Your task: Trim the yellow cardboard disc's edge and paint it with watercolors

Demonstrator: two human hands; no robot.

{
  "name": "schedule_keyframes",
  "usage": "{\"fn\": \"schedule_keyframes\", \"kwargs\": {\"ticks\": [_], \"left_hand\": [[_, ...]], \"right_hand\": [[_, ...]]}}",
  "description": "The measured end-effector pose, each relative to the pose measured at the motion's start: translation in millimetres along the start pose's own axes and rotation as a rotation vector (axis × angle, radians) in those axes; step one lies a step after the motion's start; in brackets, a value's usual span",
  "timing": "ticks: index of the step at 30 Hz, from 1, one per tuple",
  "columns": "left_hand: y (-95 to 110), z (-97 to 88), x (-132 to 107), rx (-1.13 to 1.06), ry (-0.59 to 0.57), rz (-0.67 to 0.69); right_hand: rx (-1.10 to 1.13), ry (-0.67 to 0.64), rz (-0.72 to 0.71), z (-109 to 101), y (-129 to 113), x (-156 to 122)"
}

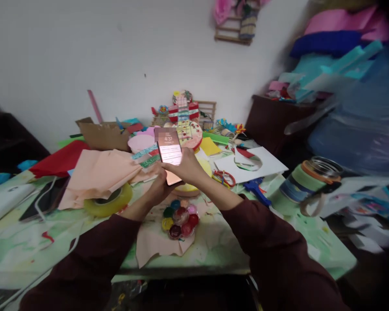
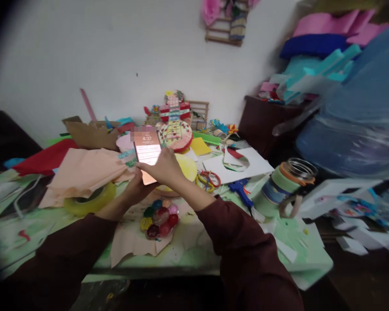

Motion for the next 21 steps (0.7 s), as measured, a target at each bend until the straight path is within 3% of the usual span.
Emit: {"fn": "schedule_keyframes", "kwargs": {"ticks": [3,7,12,16,18,21], "left_hand": [[-5.7,7.2,3.2,-0.284,-0.269,-0.011],[1.2,16.9,-2.8,-0.532,-0.518,-0.024],[5.8,27.1,-12.3,-0.65,-0.669,-0.068],[1.3,32.4,-18.0,-0.649,-0.818,-0.139],[-0.6,30.5,-16.1,-0.654,-0.813,-0.141],[0.3,26.5,-11.2,-0.66,-0.766,-0.099]], "right_hand": [[0.136,-0.134,-0.103,-7.4,-3.8,-5.2],[0.077,-0.061,-0.049,-25.3,5.3,-9.9],[0.088,-0.019,-0.077,-14.9,16.1,-10.7],[0.274,0.166,0.011,-28.1,48.5,1.0],[0.322,0.241,0.044,-41.6,64.5,6.1],[0.346,0.239,0.064,-52.9,76.7,10.6]]}}
Point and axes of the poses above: each hand's wrist, its own x-axis towards the middle knuckle, its own z-axis out of the palm, y = z × x, the point moved 7 cm from there along x, towards the middle knuckle, and after that the axes turned 2 degrees about -y, right-handed, at the moved point
